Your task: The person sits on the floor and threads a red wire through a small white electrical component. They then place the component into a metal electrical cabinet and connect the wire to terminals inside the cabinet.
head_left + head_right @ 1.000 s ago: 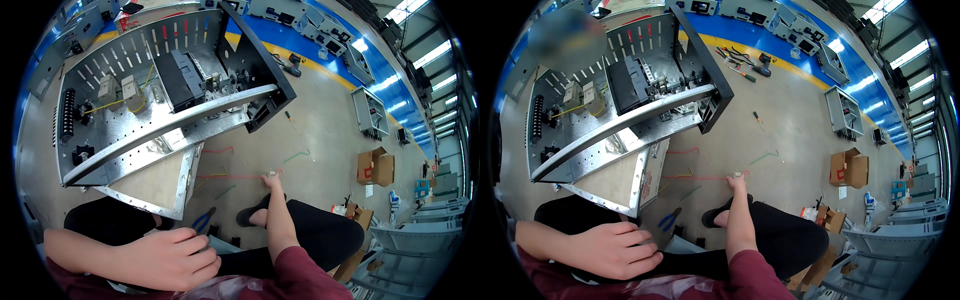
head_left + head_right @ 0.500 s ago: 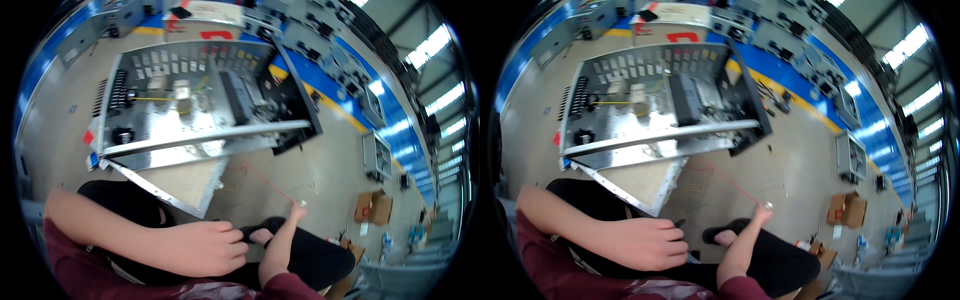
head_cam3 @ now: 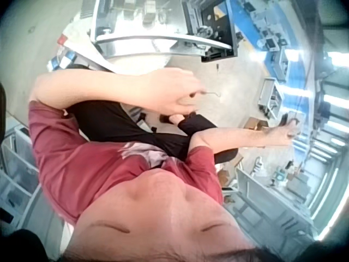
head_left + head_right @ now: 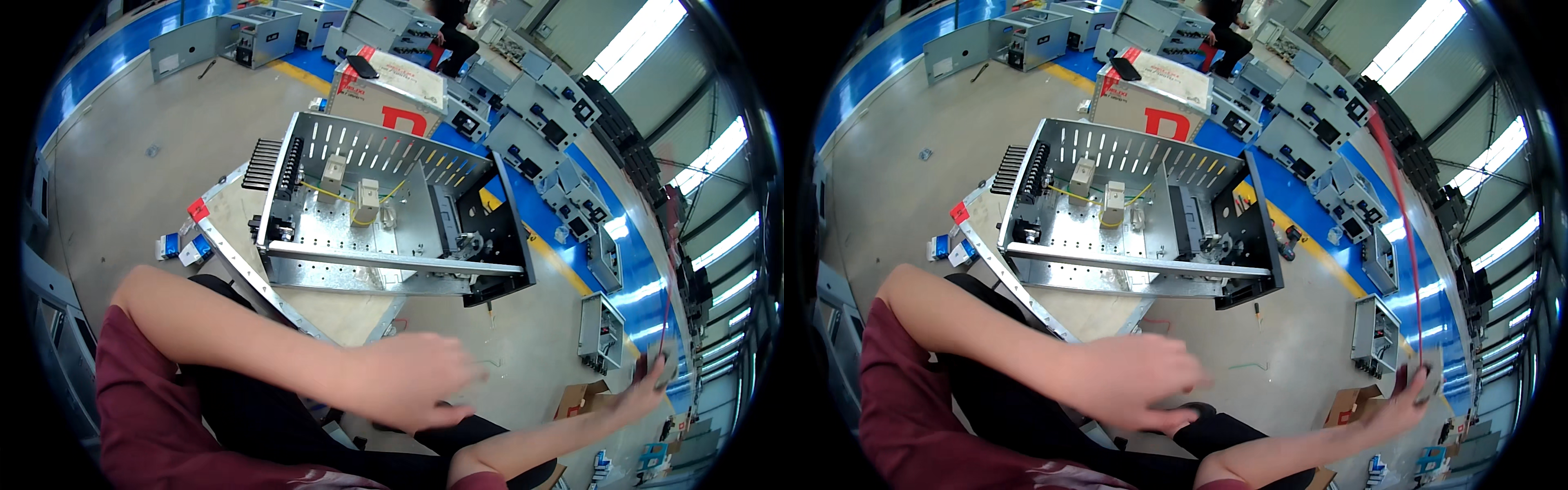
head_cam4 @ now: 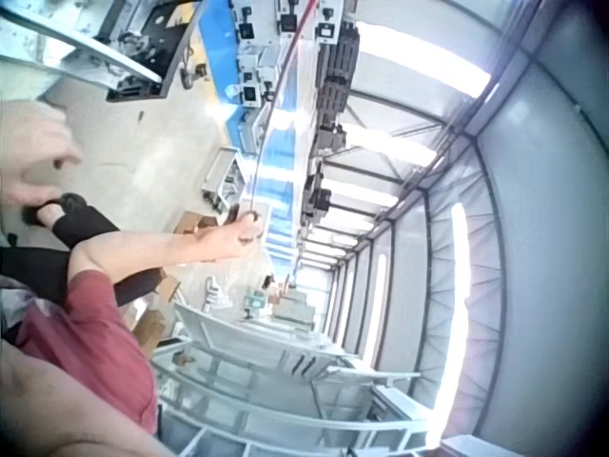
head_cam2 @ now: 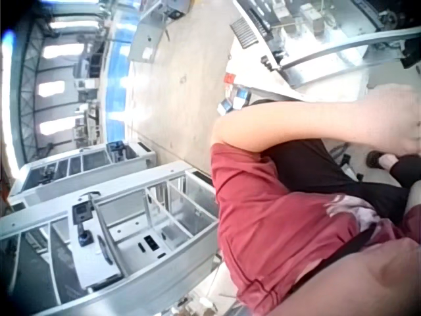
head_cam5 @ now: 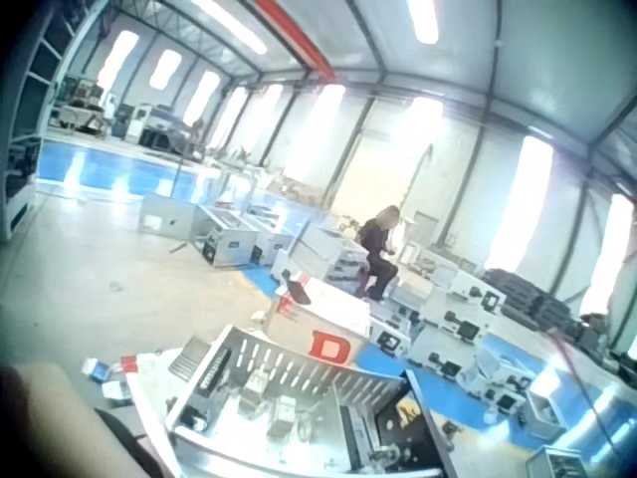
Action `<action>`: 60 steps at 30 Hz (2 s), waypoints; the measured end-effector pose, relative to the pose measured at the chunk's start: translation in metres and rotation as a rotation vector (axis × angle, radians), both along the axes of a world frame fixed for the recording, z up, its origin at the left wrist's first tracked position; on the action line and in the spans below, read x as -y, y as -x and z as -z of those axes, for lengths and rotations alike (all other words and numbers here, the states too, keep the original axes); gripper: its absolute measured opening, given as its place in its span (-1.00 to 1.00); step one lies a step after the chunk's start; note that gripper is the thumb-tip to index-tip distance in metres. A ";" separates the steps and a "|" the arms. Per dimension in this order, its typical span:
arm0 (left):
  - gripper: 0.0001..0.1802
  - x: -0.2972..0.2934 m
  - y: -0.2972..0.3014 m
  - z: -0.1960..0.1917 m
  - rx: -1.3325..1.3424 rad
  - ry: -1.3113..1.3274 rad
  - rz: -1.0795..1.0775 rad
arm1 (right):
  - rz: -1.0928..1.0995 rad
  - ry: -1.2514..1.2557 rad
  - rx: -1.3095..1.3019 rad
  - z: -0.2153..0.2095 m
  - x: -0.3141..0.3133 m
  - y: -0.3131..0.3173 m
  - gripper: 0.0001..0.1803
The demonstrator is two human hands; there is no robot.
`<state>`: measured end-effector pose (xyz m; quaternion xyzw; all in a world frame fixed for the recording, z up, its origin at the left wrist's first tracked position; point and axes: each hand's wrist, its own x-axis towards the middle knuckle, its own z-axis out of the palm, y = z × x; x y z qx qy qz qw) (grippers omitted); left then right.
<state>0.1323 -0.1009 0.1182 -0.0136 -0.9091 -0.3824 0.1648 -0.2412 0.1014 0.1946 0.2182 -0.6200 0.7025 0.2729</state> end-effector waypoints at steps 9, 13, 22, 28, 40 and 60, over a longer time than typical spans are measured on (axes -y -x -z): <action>-0.09 0.106 -0.016 -0.066 -0.656 -0.804 -0.453 | -0.746 -0.788 -0.218 -0.070 0.262 -0.198 -0.46; -0.51 0.163 -0.054 -0.059 -0.794 -1.129 -0.554 | -0.941 -1.004 -0.166 -0.038 0.341 -0.229 -0.52; -0.56 0.240 -0.128 -0.012 -0.902 -1.391 -0.818 | -0.815 -1.455 -0.214 0.032 0.407 -0.258 -0.28; -0.60 0.248 -0.141 -0.006 -0.965 -1.384 -0.894 | -0.533 -1.601 -0.456 0.046 0.409 -0.280 -0.25; -0.67 0.249 -0.143 0.014 -0.925 -1.374 -0.935 | -0.544 -1.714 -0.416 0.069 0.429 -0.290 -0.27; -0.69 0.188 -0.131 -0.020 -0.322 0.307 -1.012 | -0.558 -1.666 -0.429 0.072 0.433 -0.281 -0.30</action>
